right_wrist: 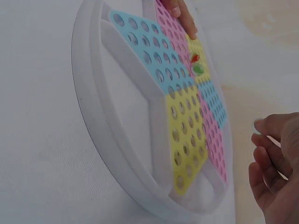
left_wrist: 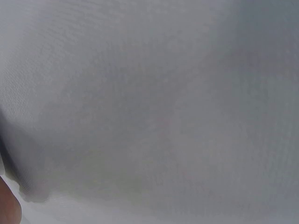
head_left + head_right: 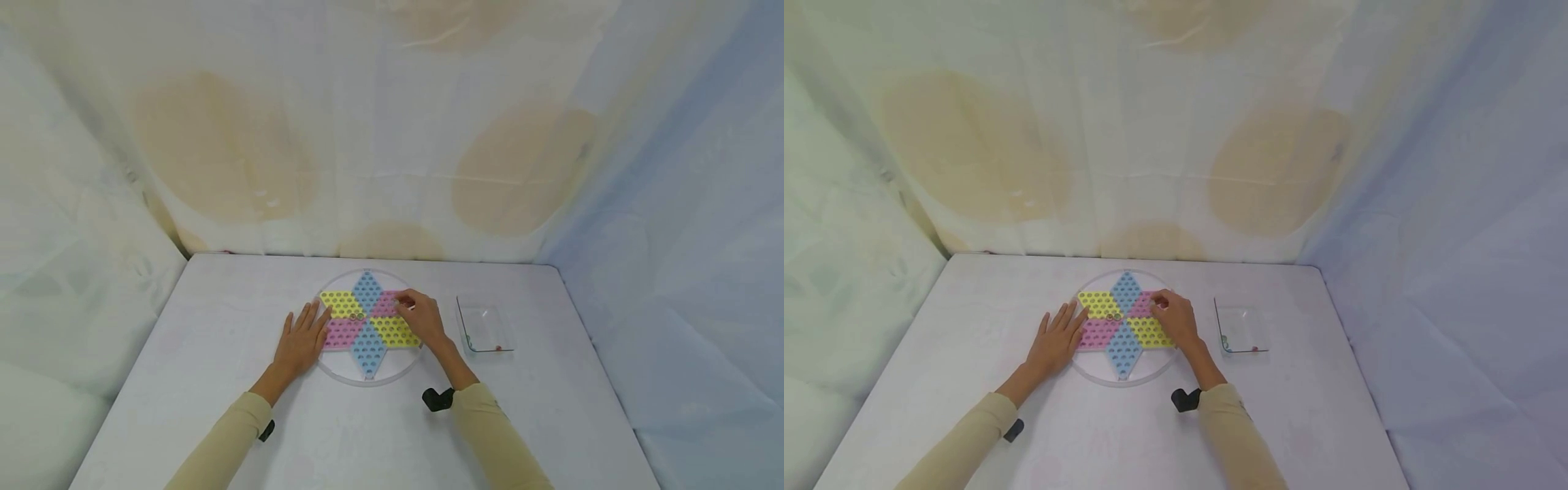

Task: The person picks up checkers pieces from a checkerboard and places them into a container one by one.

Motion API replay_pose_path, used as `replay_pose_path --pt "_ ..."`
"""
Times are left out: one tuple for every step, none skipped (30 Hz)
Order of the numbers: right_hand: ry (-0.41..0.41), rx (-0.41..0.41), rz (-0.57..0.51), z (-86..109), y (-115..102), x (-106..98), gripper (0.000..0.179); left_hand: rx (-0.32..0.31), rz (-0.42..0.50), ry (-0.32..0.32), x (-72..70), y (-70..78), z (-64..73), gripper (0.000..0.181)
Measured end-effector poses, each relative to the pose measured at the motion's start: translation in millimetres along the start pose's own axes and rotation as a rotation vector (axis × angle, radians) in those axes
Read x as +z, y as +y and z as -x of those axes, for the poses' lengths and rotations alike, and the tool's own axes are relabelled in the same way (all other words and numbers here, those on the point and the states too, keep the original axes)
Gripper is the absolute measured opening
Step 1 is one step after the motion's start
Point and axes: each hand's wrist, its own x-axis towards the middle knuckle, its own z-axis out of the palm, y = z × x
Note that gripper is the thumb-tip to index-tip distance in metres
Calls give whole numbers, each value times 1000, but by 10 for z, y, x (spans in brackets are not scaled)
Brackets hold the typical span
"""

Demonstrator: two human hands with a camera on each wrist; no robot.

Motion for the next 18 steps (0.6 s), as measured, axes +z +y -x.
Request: replay_pose_path --pt "6 0 4 1 14 -28 16 -2 -1 -4 0 -2 0 55" --pt "12 0 7 0 38 -52 16 -5 -2 -8 0 -4 0 55" --pt "17 6 13 3 52 -80 17 -4 -3 -9 -1 -8 1 55" --pt "21 15 18 6 63 -108 17 -5 -1 -10 1 -10 3 55" --pt "24 21 24 9 80 -132 17 -9 0 -14 3 -14 5 55" --pt "26 32 30 12 94 -158 17 -10 -1 -15 6 -18 8 55" --pt "30 39 36 16 109 -184 17 -12 -1 -17 7 -21 10 55" --pt "34 46 44 21 123 -211 17 -11 -1 -16 6 -23 13 54" --pt "37 57 48 27 132 -241 16 -10 2 -13 7 -24 16 54" --pt "39 65 54 32 147 -269 15 -10 5 -13 9 -23 16 54" --pt "42 71 56 38 160 -297 15 -10 3 -11 8 -23 17 54" --pt "46 77 56 46 171 -325 15 -8 2 -9 10 -24 18 54" --pt "50 81 57 54 183 -353 14 -8 5 -7 9 -23 18 54" --pt "55 83 58 61 194 -379 14 -7 4 -5 10 -24 17 54" --pt "59 86 53 68 205 -404 14 -8 3 -5 11 -25 17 54" --pt "65 88 49 75 217 -428 14 -8 2 -7 11 -26 16 54" --pt "70 87 48 81 228 -450 14 -10 0 -9 10 -26 15 54" --pt "75 89 48 86 241 -470 14 -12 -4 -13 9 -27 14 54"
